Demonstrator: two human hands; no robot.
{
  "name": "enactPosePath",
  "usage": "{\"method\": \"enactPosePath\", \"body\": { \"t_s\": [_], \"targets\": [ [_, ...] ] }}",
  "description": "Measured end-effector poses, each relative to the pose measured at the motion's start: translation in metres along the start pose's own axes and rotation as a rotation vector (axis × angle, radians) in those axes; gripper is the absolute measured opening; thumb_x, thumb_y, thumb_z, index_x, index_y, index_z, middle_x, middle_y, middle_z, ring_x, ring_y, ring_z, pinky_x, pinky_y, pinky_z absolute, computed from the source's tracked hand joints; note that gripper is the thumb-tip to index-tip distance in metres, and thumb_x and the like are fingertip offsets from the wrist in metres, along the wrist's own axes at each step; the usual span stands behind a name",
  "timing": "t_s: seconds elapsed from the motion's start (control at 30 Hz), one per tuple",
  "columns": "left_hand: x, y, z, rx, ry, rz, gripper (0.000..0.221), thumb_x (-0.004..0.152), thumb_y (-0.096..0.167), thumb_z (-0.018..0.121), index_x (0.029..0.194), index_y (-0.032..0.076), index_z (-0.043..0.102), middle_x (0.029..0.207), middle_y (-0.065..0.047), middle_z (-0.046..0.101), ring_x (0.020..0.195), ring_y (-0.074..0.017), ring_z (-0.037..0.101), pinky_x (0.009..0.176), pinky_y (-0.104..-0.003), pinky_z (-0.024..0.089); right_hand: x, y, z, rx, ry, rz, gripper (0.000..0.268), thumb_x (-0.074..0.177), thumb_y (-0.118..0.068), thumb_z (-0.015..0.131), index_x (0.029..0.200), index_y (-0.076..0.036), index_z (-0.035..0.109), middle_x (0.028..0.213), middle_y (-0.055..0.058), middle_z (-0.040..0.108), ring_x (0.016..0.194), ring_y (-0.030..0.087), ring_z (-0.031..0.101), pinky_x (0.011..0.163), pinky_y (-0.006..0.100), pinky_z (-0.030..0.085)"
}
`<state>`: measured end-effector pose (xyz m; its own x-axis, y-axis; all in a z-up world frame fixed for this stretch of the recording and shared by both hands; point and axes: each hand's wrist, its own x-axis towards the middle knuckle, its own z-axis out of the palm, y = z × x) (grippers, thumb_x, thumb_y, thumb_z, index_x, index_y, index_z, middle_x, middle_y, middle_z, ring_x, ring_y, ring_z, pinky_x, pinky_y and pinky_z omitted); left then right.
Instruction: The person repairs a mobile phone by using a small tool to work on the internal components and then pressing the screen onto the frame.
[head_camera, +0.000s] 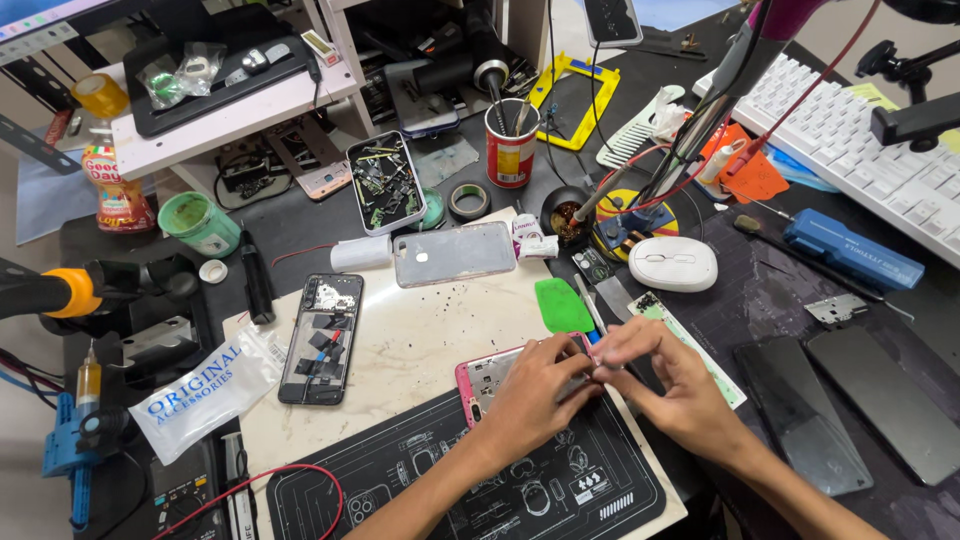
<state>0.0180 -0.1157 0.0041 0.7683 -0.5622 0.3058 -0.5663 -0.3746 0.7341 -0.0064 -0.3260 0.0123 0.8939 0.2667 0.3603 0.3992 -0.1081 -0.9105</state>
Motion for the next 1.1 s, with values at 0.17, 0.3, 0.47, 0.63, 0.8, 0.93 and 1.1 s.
{"method": "enactPosePath", "body": {
  "t_s": [0.17,0.3,0.47,0.63,0.8,0.93,1.1],
  "targets": [
    [0.001,0.000,0.000,0.028,-0.012,0.015,0.027,0.086,0.017,0.077,0.109,0.003,0.071,0.106,-0.013,0.062,0.094,-0.0327,0.059,0.085,-0.044,0.046,0.002,-0.006,-0.002,0.050,-0.013,0.048,0.023,0.089,0.006,0.068,0.108,-0.005,0.061,0.122,0.009,0.064,0.120,0.019,0.060,0.107,0.036,0.044],
    [0.001,0.001,-0.001,-0.004,-0.002,0.006,0.033,0.086,0.017,0.077,0.115,0.003,0.071,0.105,-0.014,0.061,0.091,-0.0326,0.058,0.084,-0.044,0.047,0.004,-0.007,-0.004,-0.048,-0.007,0.027,0.022,0.091,0.007,0.068,0.110,-0.005,0.063,0.111,0.009,0.069,0.117,0.019,0.067,0.119,0.037,0.039],
    [0.001,0.002,-0.002,0.000,-0.010,-0.002,0.027,0.085,0.017,0.078,0.106,0.003,0.072,0.106,-0.013,0.062,0.093,-0.0320,0.058,0.085,-0.044,0.048,0.005,-0.008,-0.002,0.008,0.000,0.034,0.024,0.087,0.006,0.071,0.106,-0.005,0.061,0.117,0.009,0.063,0.116,0.019,0.061,0.102,0.034,0.047],
    [0.001,0.002,-0.003,-0.021,-0.011,-0.007,0.037,0.086,0.018,0.077,0.119,0.003,0.070,0.105,-0.014,0.061,0.091,-0.0320,0.057,0.086,-0.044,0.048,0.001,-0.008,-0.004,-0.019,-0.016,0.026,0.024,0.090,0.009,0.065,0.110,-0.003,0.063,0.115,0.011,0.068,0.119,0.021,0.062,0.111,0.036,0.042],
    [0.000,0.003,-0.003,-0.002,-0.012,0.001,0.030,0.086,0.017,0.078,0.112,0.003,0.071,0.106,-0.014,0.062,0.093,-0.0325,0.058,0.086,-0.045,0.047,0.003,-0.009,-0.003,-0.014,-0.018,0.017,0.024,0.088,0.008,0.070,0.107,-0.004,0.063,0.117,0.012,0.066,0.116,0.021,0.063,0.104,0.033,0.047],
    [0.000,0.004,-0.003,0.010,-0.017,-0.007,0.027,0.085,0.017,0.078,0.107,0.003,0.072,0.106,-0.015,0.062,0.092,-0.0333,0.057,0.085,-0.045,0.047,0.002,-0.012,-0.005,0.054,-0.012,0.077,0.024,0.088,0.008,0.066,0.107,-0.004,0.061,0.125,0.013,0.065,0.119,0.020,0.061,0.103,0.032,0.046],
    [0.001,0.003,-0.003,-0.010,-0.021,0.005,0.030,0.086,0.017,0.077,0.112,0.003,0.071,0.105,-0.014,0.062,0.092,-0.0323,0.058,0.085,-0.045,0.047,0.003,-0.009,-0.005,-0.024,-0.012,0.020,0.024,0.088,0.008,0.069,0.108,-0.003,0.064,0.115,0.012,0.067,0.116,0.021,0.063,0.107,0.033,0.045]
  ]
}}
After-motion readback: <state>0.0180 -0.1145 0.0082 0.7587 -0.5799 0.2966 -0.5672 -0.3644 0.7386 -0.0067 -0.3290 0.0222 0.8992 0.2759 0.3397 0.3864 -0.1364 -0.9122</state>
